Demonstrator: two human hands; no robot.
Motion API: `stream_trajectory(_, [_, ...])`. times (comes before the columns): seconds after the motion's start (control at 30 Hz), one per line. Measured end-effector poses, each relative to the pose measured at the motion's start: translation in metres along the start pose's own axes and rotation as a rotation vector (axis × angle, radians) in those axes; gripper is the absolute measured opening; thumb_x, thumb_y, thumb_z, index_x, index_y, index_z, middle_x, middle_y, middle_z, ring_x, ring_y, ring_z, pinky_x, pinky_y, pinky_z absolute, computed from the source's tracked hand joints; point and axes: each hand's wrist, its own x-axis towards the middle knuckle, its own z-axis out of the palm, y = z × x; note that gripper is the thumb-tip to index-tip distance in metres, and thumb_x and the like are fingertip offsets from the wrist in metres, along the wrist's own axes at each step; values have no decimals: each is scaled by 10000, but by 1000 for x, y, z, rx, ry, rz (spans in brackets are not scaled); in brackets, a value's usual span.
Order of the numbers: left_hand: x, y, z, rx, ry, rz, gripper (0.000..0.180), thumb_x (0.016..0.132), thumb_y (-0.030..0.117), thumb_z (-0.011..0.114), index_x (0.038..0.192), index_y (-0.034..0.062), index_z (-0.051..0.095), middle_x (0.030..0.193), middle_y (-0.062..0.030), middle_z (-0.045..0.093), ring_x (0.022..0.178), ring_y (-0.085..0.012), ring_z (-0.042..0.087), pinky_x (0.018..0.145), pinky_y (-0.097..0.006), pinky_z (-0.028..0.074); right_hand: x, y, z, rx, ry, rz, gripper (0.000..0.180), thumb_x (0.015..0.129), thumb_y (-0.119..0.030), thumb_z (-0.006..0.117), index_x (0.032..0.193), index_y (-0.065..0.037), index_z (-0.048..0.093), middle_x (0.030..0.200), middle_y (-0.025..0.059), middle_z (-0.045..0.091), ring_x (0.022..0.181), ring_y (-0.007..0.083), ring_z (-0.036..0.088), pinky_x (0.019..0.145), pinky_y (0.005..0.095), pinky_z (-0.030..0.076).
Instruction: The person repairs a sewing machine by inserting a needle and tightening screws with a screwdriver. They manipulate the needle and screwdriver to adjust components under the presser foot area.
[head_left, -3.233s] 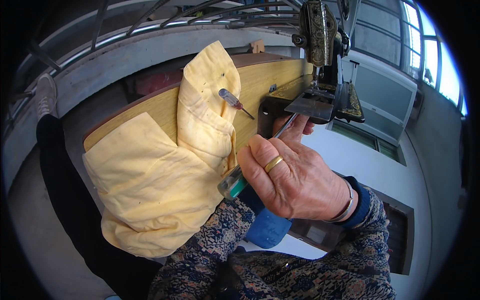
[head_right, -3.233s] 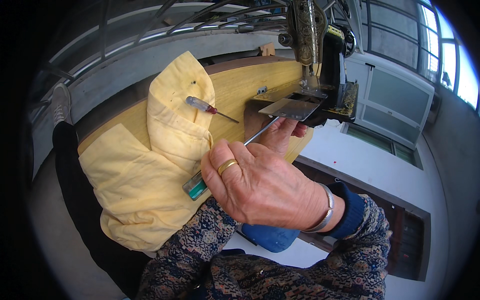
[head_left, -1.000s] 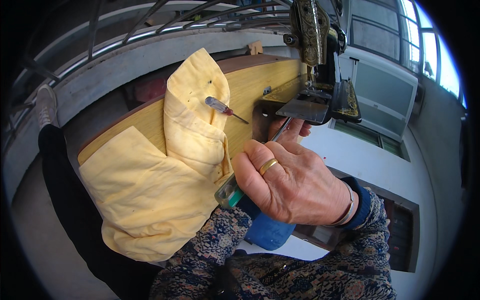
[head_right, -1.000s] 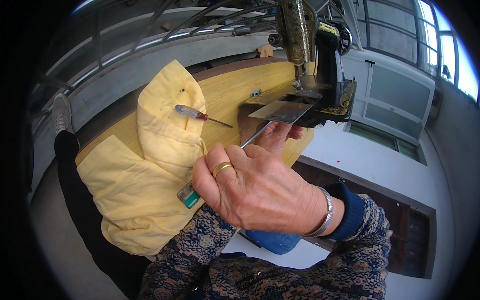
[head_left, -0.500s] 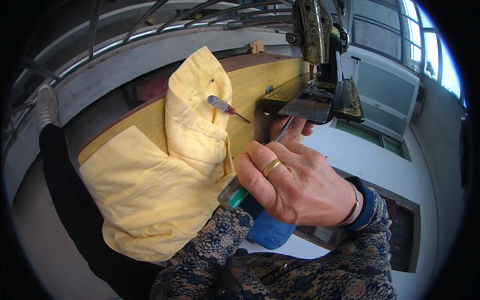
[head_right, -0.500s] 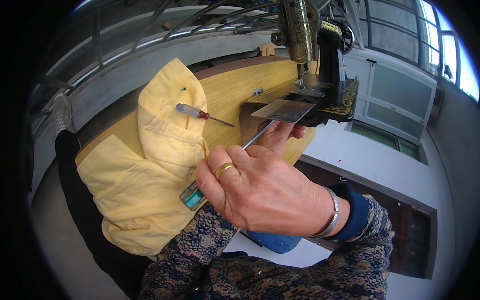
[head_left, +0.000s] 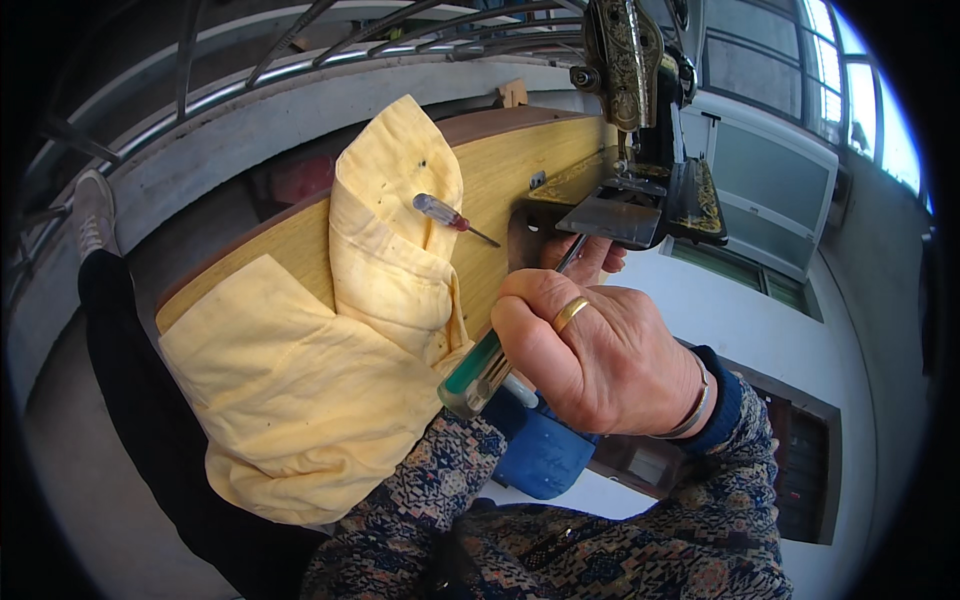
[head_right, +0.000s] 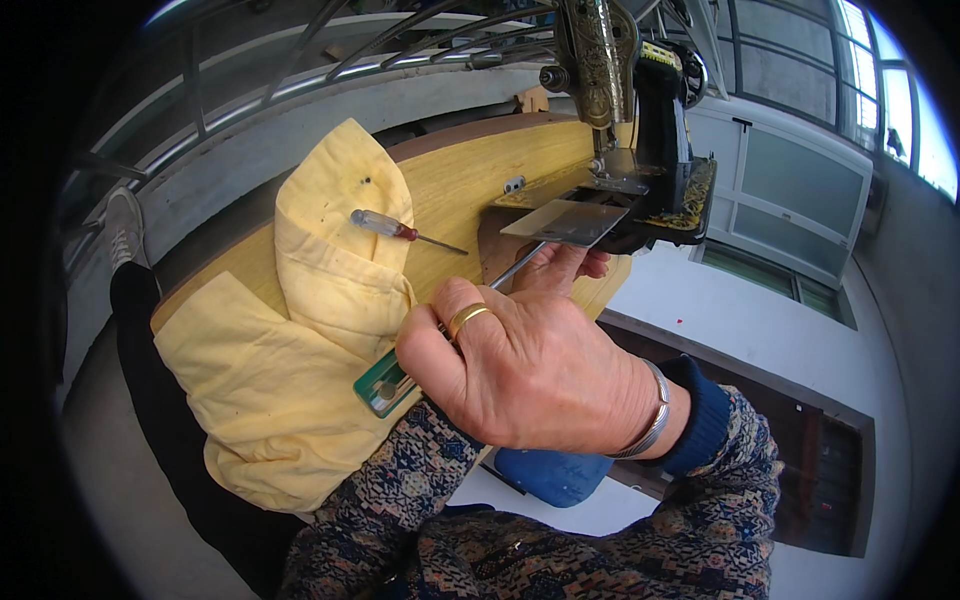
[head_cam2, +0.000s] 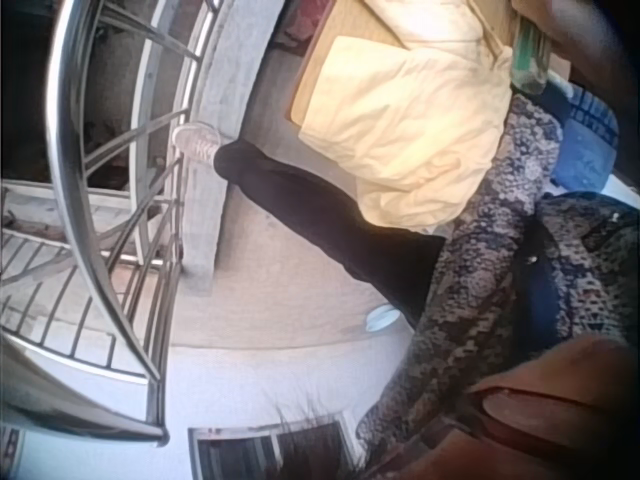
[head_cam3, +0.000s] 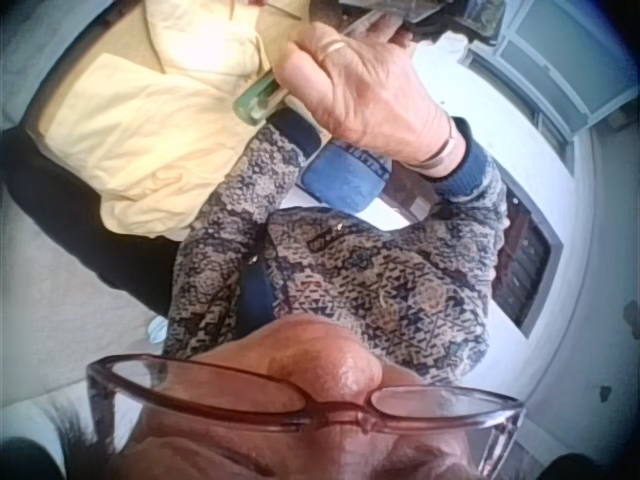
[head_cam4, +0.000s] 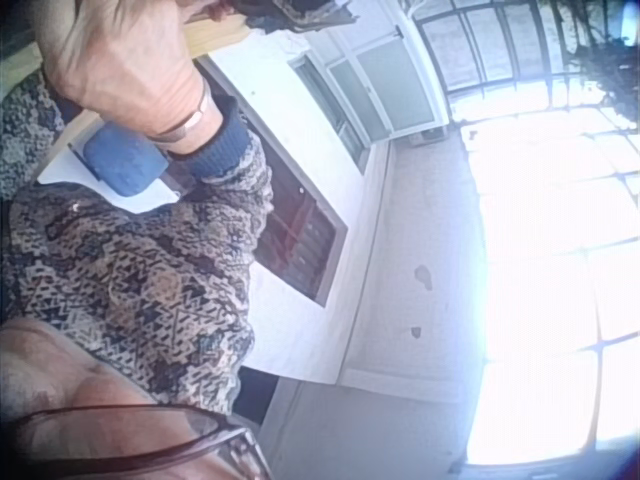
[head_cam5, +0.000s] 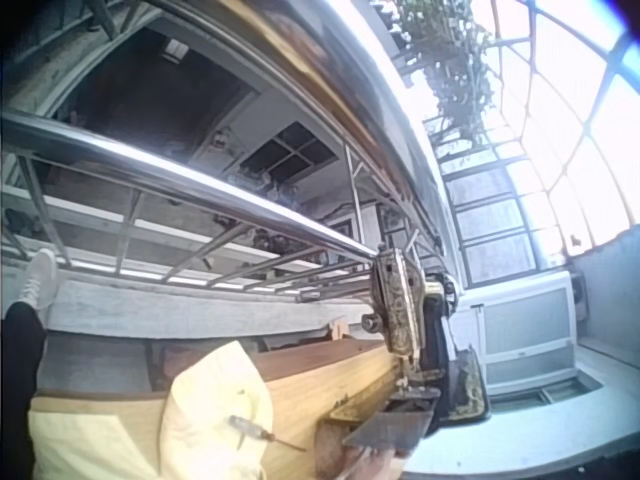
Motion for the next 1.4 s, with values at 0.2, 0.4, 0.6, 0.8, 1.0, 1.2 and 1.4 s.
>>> stream_trajectory(0.2, [0, -2, 1, -3, 0, 2, 244, 992, 274, 619, 991, 39, 684, 809, -29, 680, 692, -105, 608, 672, -252, 510, 4, -1, 7, 3, 71, 25, 483, 711, -7, 649, 1178, 77, 560, 1007, 184, 604, 753, 276, 661, 623, 347, 549])
stream_trajectory(0.4, [0, -2, 1, -10, 6, 7, 246, 994, 275, 615, 991, 39, 684, 808, -28, 679, 691, -104, 607, 671, -251, 508, 3, -2, 7, -17, 14, 38, 508, 705, -33, 642, 1191, 70, 534, 1005, 172, 599, 790, 283, 651, 643, 359, 548])
stream_trajectory(0.6, [-1, 0, 3, -18, 10, 18, 247, 996, 275, 612, 991, 39, 683, 807, -27, 678, 689, -103, 605, 670, -251, 507, -3, -7, -1, -57, -37, 22, 459, 681, -75, 644, 1112, 53, 550, 977, 153, 596, 791, 256, 645, 606, 335, 537])
stream_trajectory(0.8, [-1, 4, 6, -31, 20, 40, 249, 998, 276, 609, 991, 39, 683, 806, -26, 677, 688, -103, 603, 669, -250, 506, -9, -12, -11, -103, -100, 26, 424, 691, -90, 649, 1088, 32, 564, 986, 147, 595, 791, 239, 644, 567, 327, 525])
stream_trajectory(1.0, [4, 7, 10, -57, 26, 80, 251, 1000, 277, 606, 990, 39, 682, 806, -26, 676, 687, -102, 602, 668, -249, 505, -12, -10, -13, -58, -51, 42, 366, 693, -93, 652, 1034, 15, 579, 1000, 145, 563, 756, 228, 622, 550, 321, 516])
stream_trajectory(1.2, [15, -5, 10, -83, 29, 126, 252, 1002, 278, 603, 990, 39, 682, 805, -25, 675, 685, -102, 600, 667, -249, 504, -16, -11, -17, 9, -115, 44, 373, 665, -109, 676, 1013, -5, 591, 990, 134, 542, 697, 222, 577, 536, 328, 512])
stream_trajectory(1.4, [28, -17, 0, -6, -6, -79, 259, 999, 283, 611, 976, 36, 685, 781, -9, 670, 683, -89, 593, 675, -253, 503, -25, -11, -28, 18, -129, 85, 415, 671, -82, 716, 1058, 0, 595, 1020, 127, 517, 720, 205, 557, 526, 317, 500])
